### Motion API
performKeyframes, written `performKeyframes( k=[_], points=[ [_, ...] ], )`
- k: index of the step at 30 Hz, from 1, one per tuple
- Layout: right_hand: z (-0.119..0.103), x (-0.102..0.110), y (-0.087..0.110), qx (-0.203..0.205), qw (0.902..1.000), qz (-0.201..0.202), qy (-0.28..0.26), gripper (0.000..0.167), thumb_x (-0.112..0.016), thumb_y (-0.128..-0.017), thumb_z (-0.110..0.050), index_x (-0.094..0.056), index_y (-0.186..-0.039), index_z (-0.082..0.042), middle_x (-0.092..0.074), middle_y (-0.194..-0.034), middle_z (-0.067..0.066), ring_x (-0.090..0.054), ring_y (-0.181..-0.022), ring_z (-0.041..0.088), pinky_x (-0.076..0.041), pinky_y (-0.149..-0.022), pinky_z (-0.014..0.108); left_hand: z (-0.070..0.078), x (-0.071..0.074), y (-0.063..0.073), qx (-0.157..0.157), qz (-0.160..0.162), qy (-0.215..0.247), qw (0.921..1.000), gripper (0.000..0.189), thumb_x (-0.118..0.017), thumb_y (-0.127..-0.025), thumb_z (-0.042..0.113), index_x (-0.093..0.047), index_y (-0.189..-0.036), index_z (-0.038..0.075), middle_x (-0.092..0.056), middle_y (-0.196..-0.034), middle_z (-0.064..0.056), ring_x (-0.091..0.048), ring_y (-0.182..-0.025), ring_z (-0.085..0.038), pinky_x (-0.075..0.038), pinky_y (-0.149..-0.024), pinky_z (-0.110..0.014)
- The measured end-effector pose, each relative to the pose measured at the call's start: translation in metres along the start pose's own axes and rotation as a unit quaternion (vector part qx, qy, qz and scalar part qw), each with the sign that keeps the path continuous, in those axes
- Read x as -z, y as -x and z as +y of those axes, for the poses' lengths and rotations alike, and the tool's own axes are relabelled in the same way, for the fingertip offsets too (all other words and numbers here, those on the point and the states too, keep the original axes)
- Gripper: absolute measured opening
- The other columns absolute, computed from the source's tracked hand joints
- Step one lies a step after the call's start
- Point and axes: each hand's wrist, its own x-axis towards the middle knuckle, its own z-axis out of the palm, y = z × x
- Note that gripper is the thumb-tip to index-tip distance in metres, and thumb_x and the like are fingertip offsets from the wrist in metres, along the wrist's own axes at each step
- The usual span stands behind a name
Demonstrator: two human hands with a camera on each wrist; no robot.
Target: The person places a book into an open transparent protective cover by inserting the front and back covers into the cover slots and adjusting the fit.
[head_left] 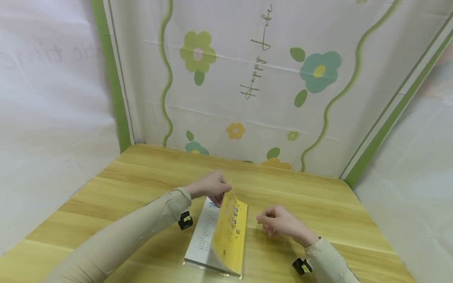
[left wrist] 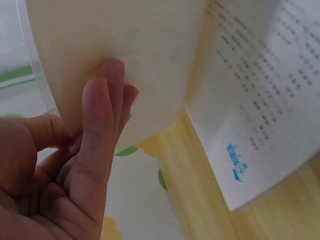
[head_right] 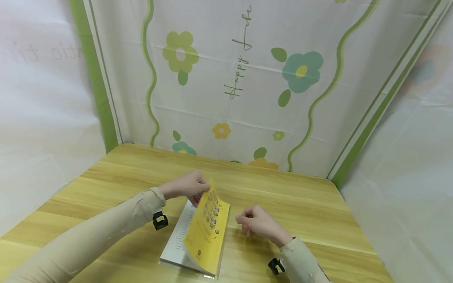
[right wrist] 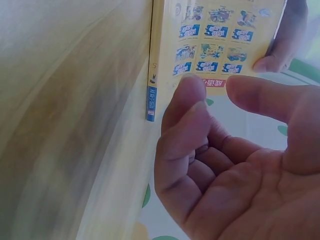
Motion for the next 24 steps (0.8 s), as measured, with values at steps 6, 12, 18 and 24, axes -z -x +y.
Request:
performKeyframes(
  k=[6,12,18,24],
  points=[
    [0.003,-0.001,-0.003,-0.006,1.0000,0.006,0.000,0.029,-0.063,-0.097,-0.027,-0.069,-0.093,0.001,-0.063,-0.073,0.010,-0.056,-0.059,0.016,-0.048,-0.051,0.026,-0.014,0.005,0.005,0.005,0.003,-0.001,1.0000,0.040,-0.047,-0.098,0.007,-0.067,-0.065,-0.005,-0.068,-0.064,-0.012,-0.066,-0.052,-0.023,-0.060,-0.058,-0.040],
    [0.006,-0.005,-0.004,-0.008,1.0000,-0.004,-0.002,0.027,-0.062,-0.097,-0.026,-0.070,-0.095,0.000,-0.064,-0.074,0.011,-0.058,-0.059,0.016,-0.051,-0.052,0.028,-0.028,0.006,0.010,0.017,0.005,0.019,0.9997,0.037,-0.047,-0.098,0.008,-0.071,-0.073,-0.004,-0.070,-0.069,-0.012,-0.067,-0.053,-0.023,-0.059,-0.055,-0.036],
    [0.007,-0.008,-0.005,-0.006,0.9999,-0.012,-0.002,0.027,-0.061,-0.098,-0.025,-0.070,-0.094,0.000,-0.064,-0.074,0.011,-0.059,-0.060,0.017,-0.051,-0.052,0.028,-0.043,0.007,0.014,0.039,0.015,0.029,0.9987,0.034,-0.047,-0.098,0.007,-0.073,-0.077,-0.002,-0.071,-0.071,-0.011,-0.066,-0.051,-0.021,-0.058,-0.051,-0.031],
    [0.007,-0.007,-0.006,-0.006,0.9999,-0.015,-0.003,0.029,-0.060,-0.098,-0.026,-0.070,-0.095,0.001,-0.065,-0.075,0.012,-0.060,-0.062,0.020,-0.053,-0.053,0.031,-0.052,0.007,0.017,0.040,0.020,0.045,0.9980,0.032,-0.047,-0.098,0.005,-0.073,-0.082,-0.004,-0.071,-0.072,-0.012,-0.069,-0.056,-0.026,-0.058,-0.051,-0.032]
  ],
)
